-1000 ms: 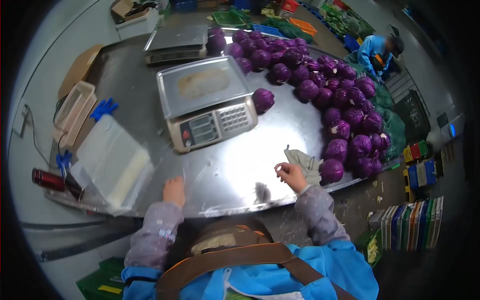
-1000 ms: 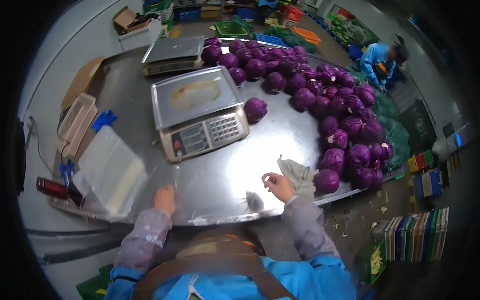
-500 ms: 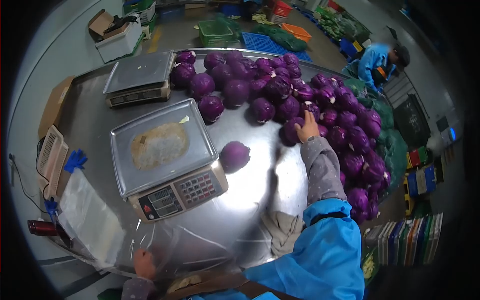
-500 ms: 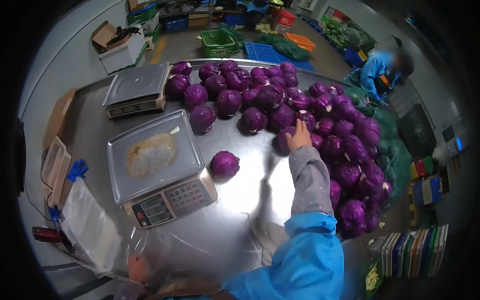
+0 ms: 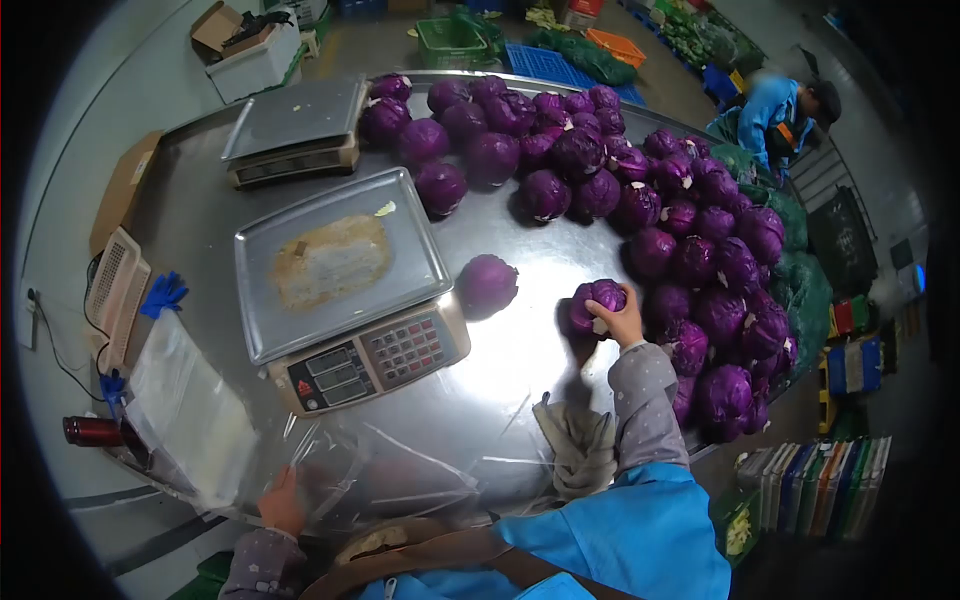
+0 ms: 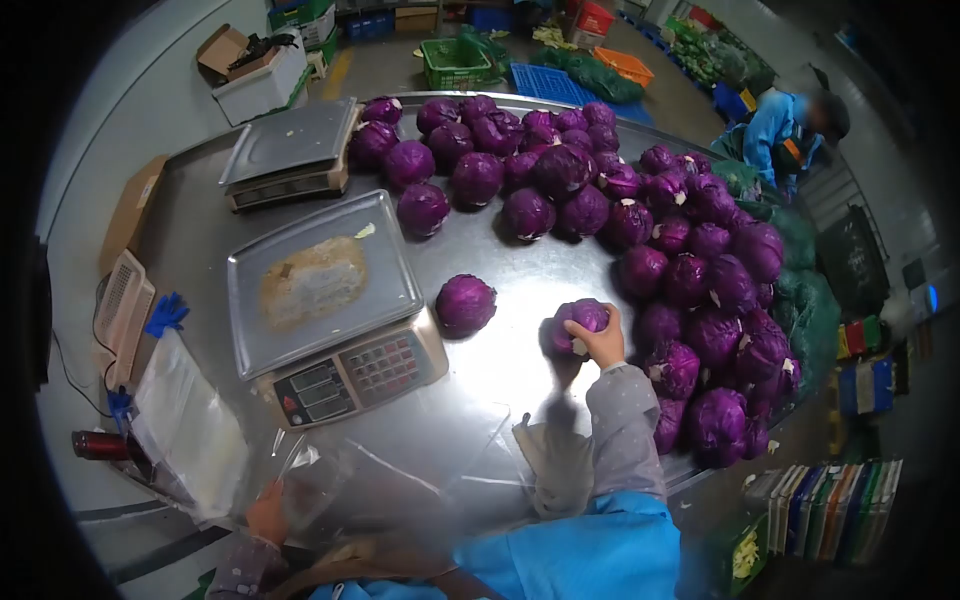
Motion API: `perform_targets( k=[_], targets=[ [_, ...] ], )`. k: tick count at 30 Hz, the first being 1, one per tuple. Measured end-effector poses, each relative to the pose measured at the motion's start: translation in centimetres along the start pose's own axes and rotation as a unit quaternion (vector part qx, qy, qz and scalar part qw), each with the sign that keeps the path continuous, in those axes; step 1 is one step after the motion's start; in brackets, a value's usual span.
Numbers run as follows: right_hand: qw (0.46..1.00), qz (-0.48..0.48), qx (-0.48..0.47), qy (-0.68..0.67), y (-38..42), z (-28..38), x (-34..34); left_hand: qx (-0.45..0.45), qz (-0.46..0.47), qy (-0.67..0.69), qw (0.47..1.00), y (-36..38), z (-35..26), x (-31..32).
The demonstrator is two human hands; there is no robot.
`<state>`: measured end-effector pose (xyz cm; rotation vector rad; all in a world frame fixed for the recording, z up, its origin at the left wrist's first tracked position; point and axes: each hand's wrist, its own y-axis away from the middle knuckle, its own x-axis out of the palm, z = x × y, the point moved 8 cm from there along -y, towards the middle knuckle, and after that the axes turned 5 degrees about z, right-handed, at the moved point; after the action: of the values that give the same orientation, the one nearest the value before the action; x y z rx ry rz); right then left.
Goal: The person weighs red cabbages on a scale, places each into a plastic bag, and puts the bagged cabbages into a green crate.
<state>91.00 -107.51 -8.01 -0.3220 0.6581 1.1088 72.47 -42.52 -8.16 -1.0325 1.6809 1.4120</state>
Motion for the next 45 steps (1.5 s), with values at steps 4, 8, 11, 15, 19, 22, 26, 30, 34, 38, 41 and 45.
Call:
perform_targets(
  k=[4, 8, 11, 15, 19, 22, 26, 30, 34, 38, 41, 45],
  targets=[
    [0.89, 0.097, 0.129, -0.426, 3.3, -0.7, 3.9, 0.005, -0.11, 0.029, 0.994, 1.5, 0.7, -2.2],
    [0.913, 0.217, -0.136, -0.319, 6.5, 19.0, 8.9, -0.003, 0.01, -0.029, 1.0, 2.5, 2.2, 1.1],
    [0.929, 0.241, -0.232, -0.159, 6.1, 29.7, 16.0, 0.017, 0.047, -0.057, 0.997, 1.6, 2.1, 0.9],
    [0.923, 0.311, -0.22, 0.043, 4.9, 32.8, 23.1, 0.005, 0.033, -0.079, 0.996, 1.7, 2.8, -3.7],
    [0.902, 0.393, -0.165, 0.063, 3.3, 32.0, 20.0, -0.02, -0.127, -0.012, 0.992, 7.3, 2.3, -14.4],
    [0.904, 0.421, -0.072, -0.005, 3.7, 32.1, 15.9, 0.003, -0.284, -0.02, 0.959, 10.0, 3.2, -16.7],
    [0.933, 0.344, -0.095, -0.041, 1.2, 32.5, 15.6, -0.097, -0.086, -0.147, 0.981, 7.1, 11.3, -10.0],
    [0.897, 0.317, -0.307, 0.003, -1.3, 33.6, 21.3, -0.146, -0.156, -0.181, 0.96, 6.3, 8.2, -15.4],
    [0.92, 0.207, -0.31, 0.123, -1.4, 34.2, 22.0, -0.15, -0.148, -0.113, 0.971, 4.5, 4.0, -14.5],
    [0.872, 0.38, -0.205, -0.23, -2.0, 31.8, 22.2, -0.085, -0.02, -0.042, 0.995, 0.5, 1.0, 1.8],
    [0.597, 0.564, -0.092, -0.563, 12.1, 28.5, 21.6, -0.192, 0.023, 0.044, 0.98, -0.2, 0.1, 5.4],
    [0.49, 0.51, 0.158, -0.689, 31.0, 19.4, 26.6, -0.075, -0.09, 0.038, 0.992, 3.7, -4.4, -3.1]
  ],
)
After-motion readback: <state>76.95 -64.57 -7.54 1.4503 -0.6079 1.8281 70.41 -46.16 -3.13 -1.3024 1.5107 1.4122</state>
